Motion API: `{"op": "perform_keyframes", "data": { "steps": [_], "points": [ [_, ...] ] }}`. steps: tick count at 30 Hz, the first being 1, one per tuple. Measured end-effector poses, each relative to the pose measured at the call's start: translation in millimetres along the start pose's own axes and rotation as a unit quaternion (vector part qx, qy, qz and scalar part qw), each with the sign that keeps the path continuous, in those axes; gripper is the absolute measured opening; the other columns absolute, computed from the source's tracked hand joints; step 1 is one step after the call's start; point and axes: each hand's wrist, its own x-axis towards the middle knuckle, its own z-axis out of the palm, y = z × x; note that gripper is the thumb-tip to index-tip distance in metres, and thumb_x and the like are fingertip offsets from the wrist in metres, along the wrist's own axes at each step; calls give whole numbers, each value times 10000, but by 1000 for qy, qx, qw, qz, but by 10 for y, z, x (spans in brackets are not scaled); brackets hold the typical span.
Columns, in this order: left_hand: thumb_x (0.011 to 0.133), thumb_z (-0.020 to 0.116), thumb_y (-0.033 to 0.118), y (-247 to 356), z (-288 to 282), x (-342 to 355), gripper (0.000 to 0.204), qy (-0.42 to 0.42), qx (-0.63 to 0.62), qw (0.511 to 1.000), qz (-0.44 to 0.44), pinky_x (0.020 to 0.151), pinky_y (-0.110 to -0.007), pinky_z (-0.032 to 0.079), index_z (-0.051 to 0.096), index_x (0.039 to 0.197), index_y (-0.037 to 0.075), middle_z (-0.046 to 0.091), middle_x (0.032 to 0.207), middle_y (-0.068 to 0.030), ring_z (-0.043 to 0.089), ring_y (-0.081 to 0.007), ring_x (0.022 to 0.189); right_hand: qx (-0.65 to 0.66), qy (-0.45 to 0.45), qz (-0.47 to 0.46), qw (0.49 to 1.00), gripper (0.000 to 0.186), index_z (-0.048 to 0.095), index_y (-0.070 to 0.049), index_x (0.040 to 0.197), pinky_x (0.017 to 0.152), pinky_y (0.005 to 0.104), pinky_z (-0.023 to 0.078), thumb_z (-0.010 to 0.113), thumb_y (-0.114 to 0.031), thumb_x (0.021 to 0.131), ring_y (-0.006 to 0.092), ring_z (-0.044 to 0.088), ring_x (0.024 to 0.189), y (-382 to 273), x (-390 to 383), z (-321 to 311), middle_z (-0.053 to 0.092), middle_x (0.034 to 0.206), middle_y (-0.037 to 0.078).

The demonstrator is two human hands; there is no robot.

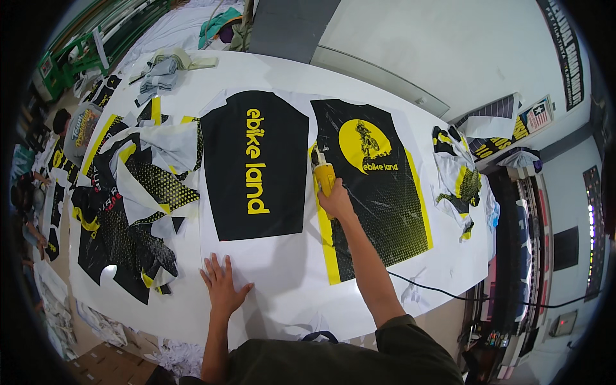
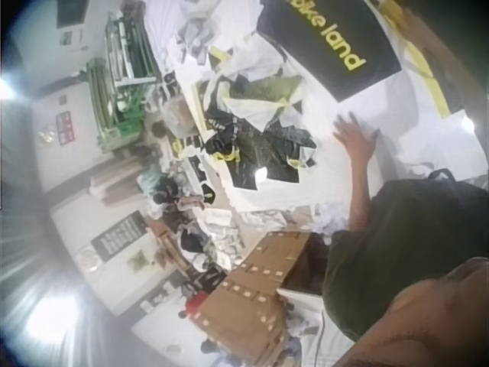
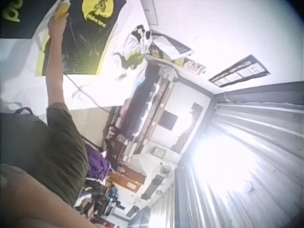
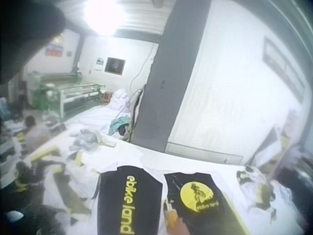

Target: The person uses a yellow electric fabric cutter to trim the edges of black and yellow printed fabric pieces laid out on a white table. They repeatedly reposition the fabric pieces and guide the cutter along the printed outlines to separate the shapes from the surrounding material.

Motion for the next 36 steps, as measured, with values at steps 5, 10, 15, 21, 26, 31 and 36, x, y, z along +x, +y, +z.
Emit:
{"op": "perform_keyframes", "data": {
  "steps": [5,10,15,21,26,31,36],
  "points": [
    [777,803,575,-37,39,19,1145,8,9,1000,8,1223,-676,18,252,1625,37,62,1686,-309,9,-520,1559,-7,10,-18,1000,622,416,79,1207,875,536,574,711,-348,865,543,676,1005,-63,346,53,666,1051,406],
    [779,797,575,-39,22,33,1147,0,9,1000,6,1224,-676,17,243,1632,45,46,1692,-303,2,-517,1562,-12,15,-10,1000,633,424,77,1205,901,536,564,714,-364,856,539,670,1032,-181,533,74,656,1078,412],
    [786,793,572,-30,-3,42,1137,-12,-3,1000,-5,1226,-670,7,240,1637,60,41,1697,-295,-5,-511,1565,-12,21,-4,1000,632,434,77,1200,911,540,556,715,-364,845,537,665,1049,-276,682,103,650,1100,415],
    [785,795,562,-56,30,47,1131,-3,-9,1000,2,1229,-661,-12,238,1641,75,42,1698,-296,-6,-503,1569,-14,35,-14,999,632,438,90,1186,910,532,555,718,-357,837,543,663,1043,-295,1002,127,650,1091,416],
    [785,799,545,-32,-8,81,1125,-19,-17,1000,-11,1233,-651,-20,239,1642,79,52,1696,-300,-11,-502,1569,-29,54,-23,998,603,437,69,1177,905,542,555,706,-347,833,531,671,1029,-313,1335,164,670,1080,376],
    [806,781,549,-31,-32,106,1059,-28,-41,998,-24,1231,-652,-33,298,1627,87,67,1698,-296,-2,-502,1570,-40,44,-33,998,735,430,137,1264,911,516,553,719,-386,834,531,668,1049,-326,1684,139,658,1100,405],
    [822,764,563,-19,-72,108,1046,-50,-33,998,-35,1223,-670,-35,303,1621,70,74,1690,-314,-11,-516,1566,-41,42,-30,998,732,453,136,1258,923,513,550,716,-397,832,527,665,1074,-441,1954,113,658,1116,405]
  ]
}}
